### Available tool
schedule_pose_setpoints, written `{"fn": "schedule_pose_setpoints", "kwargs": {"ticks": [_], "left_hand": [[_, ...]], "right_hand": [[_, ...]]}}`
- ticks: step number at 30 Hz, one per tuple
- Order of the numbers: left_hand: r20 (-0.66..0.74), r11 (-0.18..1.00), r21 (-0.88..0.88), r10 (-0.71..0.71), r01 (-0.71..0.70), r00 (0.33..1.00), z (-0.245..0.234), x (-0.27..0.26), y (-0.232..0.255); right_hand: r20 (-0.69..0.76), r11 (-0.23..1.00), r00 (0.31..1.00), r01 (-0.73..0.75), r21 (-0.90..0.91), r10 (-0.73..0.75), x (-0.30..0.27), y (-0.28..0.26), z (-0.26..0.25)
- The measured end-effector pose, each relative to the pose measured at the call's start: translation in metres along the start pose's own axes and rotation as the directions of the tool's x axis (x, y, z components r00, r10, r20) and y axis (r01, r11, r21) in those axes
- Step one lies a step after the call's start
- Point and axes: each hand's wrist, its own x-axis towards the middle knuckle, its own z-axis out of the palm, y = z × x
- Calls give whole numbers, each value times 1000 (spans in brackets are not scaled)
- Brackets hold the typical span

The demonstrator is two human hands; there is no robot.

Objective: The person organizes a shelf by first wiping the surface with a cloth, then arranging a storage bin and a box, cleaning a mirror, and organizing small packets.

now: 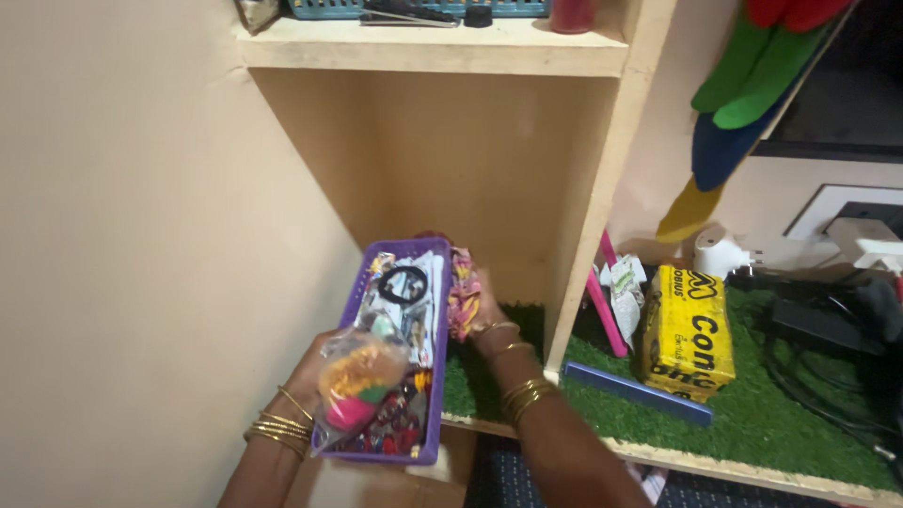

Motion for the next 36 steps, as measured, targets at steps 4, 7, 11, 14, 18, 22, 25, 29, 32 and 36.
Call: {"fn": "schedule_pose_setpoints", "kwargs": {"ticks": [4, 7, 11, 14, 18, 22, 25, 29, 32, 36], "left_hand": [[-65, 989, 92, 124, -118, 990, 18, 1, 5], [-23, 983, -21, 183, -183, 983, 32, 2, 14], [71, 943, -249, 244, -220, 967, 32, 5, 20], [31, 933, -313, 198, -179, 980, 22, 11, 21], [24, 941, -303, 164, -149, 986, 13, 15, 11], [95, 967, -208, 169, -146, 981, 23, 12, 20], [149, 954, -278, 156, -110, 976, 38, -7, 36], [82, 929, -343, 175, -137, 981, 56, -14, 54], [35, 921, -312, 259, -235, 965, 52, -10, 62], [-78, 919, -305, 239, -251, 968, 38, 5, 52]], "right_hand": [[-29, 970, 990, -131, 206, 140, -13, 38, -4], [10, 919, 969, -238, 314, 248, -30, 60, -7], [55, 857, 941, -328, 397, 335, -60, 94, -24], [116, 847, 948, -317, 427, 296, -83, 115, -36], [545, 808, 837, -291, 512, -44, -107, 92, -42], [-117, 999, 992, 44, 8, -42, -87, 47, -16], [55, 969, 968, 245, -33, -243, -44, 29, -21], [21, 998, 1000, 12, 62, -14, -52, 55, -47], [78, 977, 991, -125, 175, 112, -78, 76, -42], [204, 943, 958, -245, 223, 201, -126, 86, -16]]}}
